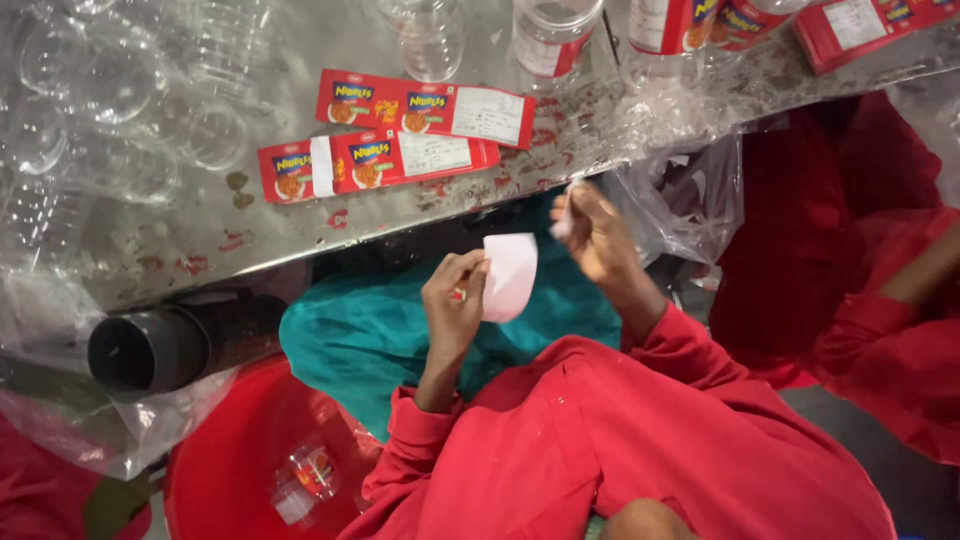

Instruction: The person peels adhesive labels from a backing sheet and applies them to clear plastic jars by hand. They then place the labeled jars into a red container.

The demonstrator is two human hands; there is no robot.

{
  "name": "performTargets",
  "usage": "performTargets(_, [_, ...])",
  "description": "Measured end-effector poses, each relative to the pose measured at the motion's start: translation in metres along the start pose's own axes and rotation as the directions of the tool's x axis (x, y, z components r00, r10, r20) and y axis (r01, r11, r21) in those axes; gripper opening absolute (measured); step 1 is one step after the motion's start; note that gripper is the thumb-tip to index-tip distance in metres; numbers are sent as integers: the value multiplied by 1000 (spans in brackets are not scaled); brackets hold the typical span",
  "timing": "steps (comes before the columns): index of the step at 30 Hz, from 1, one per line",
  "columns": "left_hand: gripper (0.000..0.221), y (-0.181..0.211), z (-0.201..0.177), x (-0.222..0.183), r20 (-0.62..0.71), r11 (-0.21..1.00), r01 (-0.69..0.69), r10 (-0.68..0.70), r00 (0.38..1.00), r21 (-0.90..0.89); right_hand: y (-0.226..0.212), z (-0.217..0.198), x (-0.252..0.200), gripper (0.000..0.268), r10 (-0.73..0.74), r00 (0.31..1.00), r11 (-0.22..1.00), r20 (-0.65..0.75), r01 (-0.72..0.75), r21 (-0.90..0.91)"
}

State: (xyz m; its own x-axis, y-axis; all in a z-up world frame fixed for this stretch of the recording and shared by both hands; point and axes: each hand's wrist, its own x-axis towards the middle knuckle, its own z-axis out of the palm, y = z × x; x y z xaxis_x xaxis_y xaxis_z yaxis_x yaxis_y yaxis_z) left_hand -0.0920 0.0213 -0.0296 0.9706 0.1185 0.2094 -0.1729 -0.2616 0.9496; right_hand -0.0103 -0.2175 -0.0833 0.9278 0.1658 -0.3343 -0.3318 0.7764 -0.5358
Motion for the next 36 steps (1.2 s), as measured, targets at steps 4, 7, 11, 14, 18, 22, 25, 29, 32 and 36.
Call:
performTargets(4, [9,-24,12,-8,29,884,199,-206,978,-423,-25,21,-14,10,-488,862,646,140,464,-606])
performTargets(7, [18,-28,19,-2,35,749,209,-241,970,-628,-30,52,-44,20,-127,856,632,501,459,-624])
performTargets(11, [33,-11,-46,31,-302,459,-42,-511,805,-888,12,70,-61,26,208,804,259,557,504,-824])
performTargets(14, [44,16,-85,43,-698,942,-177,-79,712,-287,7,48,-56,23,240,872,186,427,391,-902])
performTargets(18, [32,24,-43,15,-448,941,119,38,893,316,-10,32,-53,23,226,858,-94,462,491,-866])
performTargets(22, [32,5,33,18,291,894,-400,335,896,203,-33,48,-63,20,55,890,-3,453,454,-891])
performTargets(25, [12,-6,49,19,304,926,-213,116,946,311,-44,48,-62,18,0,891,58,455,454,-889])
performTargets(29, [13,-12,51,13,318,995,54,-26,948,-80,-41,34,-67,23,-30,944,761,329,235,-605])
performTargets(32, [13,-8,48,8,379,931,267,-161,911,-248,-29,38,-73,13,-153,944,493,292,329,-806])
performTargets(36, [8,6,42,11,292,997,-16,36,956,-70,-23,49,-83,16,-214,840,97,499,527,-844])
